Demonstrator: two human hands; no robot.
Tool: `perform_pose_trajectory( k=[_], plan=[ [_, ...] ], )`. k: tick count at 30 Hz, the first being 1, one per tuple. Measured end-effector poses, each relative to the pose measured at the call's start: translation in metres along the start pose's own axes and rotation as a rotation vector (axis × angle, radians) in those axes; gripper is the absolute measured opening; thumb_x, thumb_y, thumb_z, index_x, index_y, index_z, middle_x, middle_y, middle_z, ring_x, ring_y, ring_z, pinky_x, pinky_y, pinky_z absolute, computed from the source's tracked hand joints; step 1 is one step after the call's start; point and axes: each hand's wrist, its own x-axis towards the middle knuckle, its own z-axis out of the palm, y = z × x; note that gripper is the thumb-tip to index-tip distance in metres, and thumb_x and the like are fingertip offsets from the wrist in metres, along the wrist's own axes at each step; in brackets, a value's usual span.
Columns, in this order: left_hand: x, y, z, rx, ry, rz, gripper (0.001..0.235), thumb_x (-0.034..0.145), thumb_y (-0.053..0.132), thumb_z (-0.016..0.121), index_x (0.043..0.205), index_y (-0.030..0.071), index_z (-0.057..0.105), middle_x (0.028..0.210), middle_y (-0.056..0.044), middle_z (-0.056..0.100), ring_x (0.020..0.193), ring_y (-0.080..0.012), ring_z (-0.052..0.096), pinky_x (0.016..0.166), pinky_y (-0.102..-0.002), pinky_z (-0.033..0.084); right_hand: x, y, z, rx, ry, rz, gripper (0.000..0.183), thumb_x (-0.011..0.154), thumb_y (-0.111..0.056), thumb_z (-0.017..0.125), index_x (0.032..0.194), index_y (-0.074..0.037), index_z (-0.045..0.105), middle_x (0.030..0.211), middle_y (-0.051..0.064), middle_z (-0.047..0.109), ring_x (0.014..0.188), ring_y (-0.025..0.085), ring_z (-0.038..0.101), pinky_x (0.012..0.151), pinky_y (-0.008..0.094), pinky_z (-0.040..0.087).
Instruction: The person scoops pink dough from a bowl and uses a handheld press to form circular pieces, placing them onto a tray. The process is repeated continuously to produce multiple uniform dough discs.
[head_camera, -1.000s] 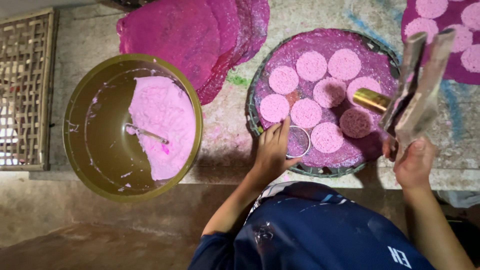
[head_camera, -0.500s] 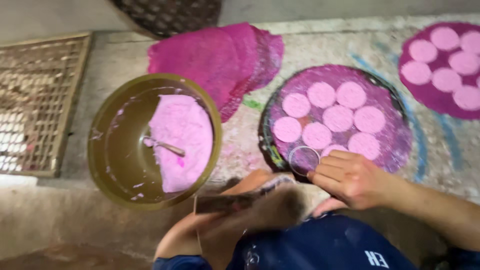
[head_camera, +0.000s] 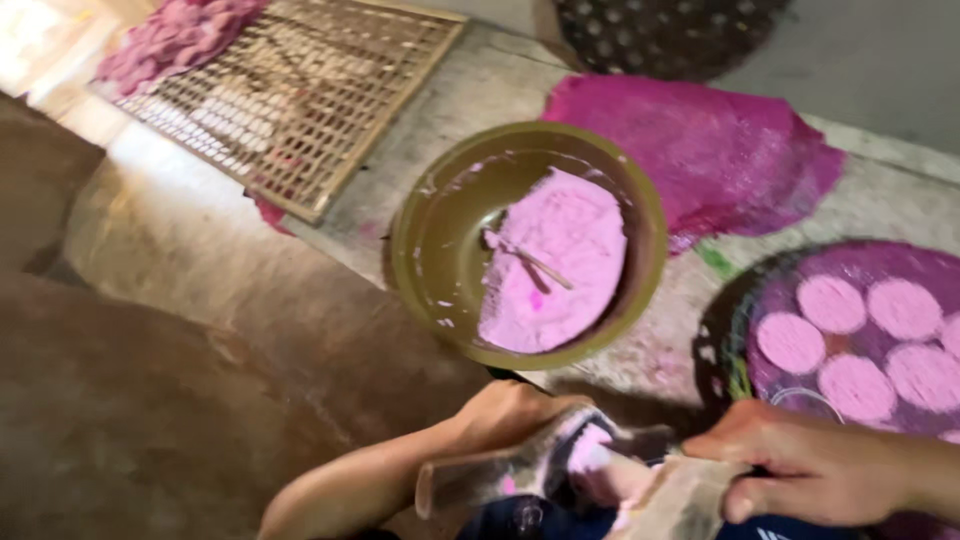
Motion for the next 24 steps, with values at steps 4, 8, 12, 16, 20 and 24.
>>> perform_pose_trajectory(
  k=[4,8,12,16,20,24],
  plan=[
    [-0.048,-0.039,-0.057,-0.694,0.033,-0.226,0.048,0.09,0.02,0.059,0.133,0.0,0.064,0.105,-0.019,0.075,0.087,-0.0306,0.07,0.074,-0.041,0.056,0.018,-0.004,-0.043,-0.782,0.194,-0.17,0.038,0.092,-0.047,0.072,0.106,-0.011,0.072,0.092,0.008,0.073,0.083,0.029,0.073,0.071,0.042,0.055],
    [-0.052,-0.04,-0.064,-1.343,0.112,-0.275,0.042,0.099,0.021,0.059,0.132,-0.004,0.064,0.112,-0.016,0.075,0.094,-0.0269,0.072,0.083,-0.039,0.057,0.053,0.005,-0.11,-1.832,-0.138,-0.199,0.052,0.079,-0.019,0.079,0.129,-0.019,0.065,0.107,0.014,0.072,0.094,0.03,0.072,0.081,0.048,0.059],
    [-0.023,-0.036,-0.025,-1.674,0.292,-0.11,0.043,0.098,0.018,0.068,0.134,-0.003,0.062,0.111,-0.013,0.071,0.099,-0.0247,0.073,0.093,-0.039,0.058,0.098,0.033,-0.156,-2.066,0.344,-0.447,0.052,0.084,-0.03,0.075,0.132,-0.016,0.062,0.125,0.017,0.067,0.105,0.029,0.067,0.093,0.046,0.053],
    [-0.016,-0.081,-0.035,-0.852,0.97,-0.301,0.036,0.096,0.009,0.071,0.129,-0.002,0.06,0.117,-0.005,0.067,0.106,-0.0153,0.065,0.094,-0.032,0.054,0.163,0.081,-0.139,-1.433,0.69,-0.038,0.056,0.092,-0.024,0.075,0.142,-0.008,0.058,0.135,0.018,0.058,0.115,0.035,0.065,0.093,0.045,0.054],
    [-0.015,-0.108,-0.035,-0.596,1.285,-0.572,0.043,0.095,0.006,0.073,0.135,-0.002,0.062,0.097,-0.012,0.063,0.08,-0.0209,0.055,0.073,-0.035,0.044,0.226,0.159,-0.11,-0.994,0.353,0.609,0.045,0.086,-0.036,0.071,0.115,-0.003,0.06,0.111,0.021,0.067,0.099,0.04,0.068,0.082,0.052,0.054],
    [-0.01,-0.116,-0.024,-0.203,1.345,-0.436,0.036,0.093,0.009,0.071,0.126,-0.002,0.062,0.12,-0.009,0.067,0.107,-0.0181,0.066,0.095,-0.032,0.052,0.243,0.216,-0.118,-0.936,0.385,0.651,0.022,0.098,-0.019,0.056,0.108,-0.002,0.066,0.093,0.024,0.073,0.086,0.04,0.073,0.076,0.052,0.058]
  ],
)
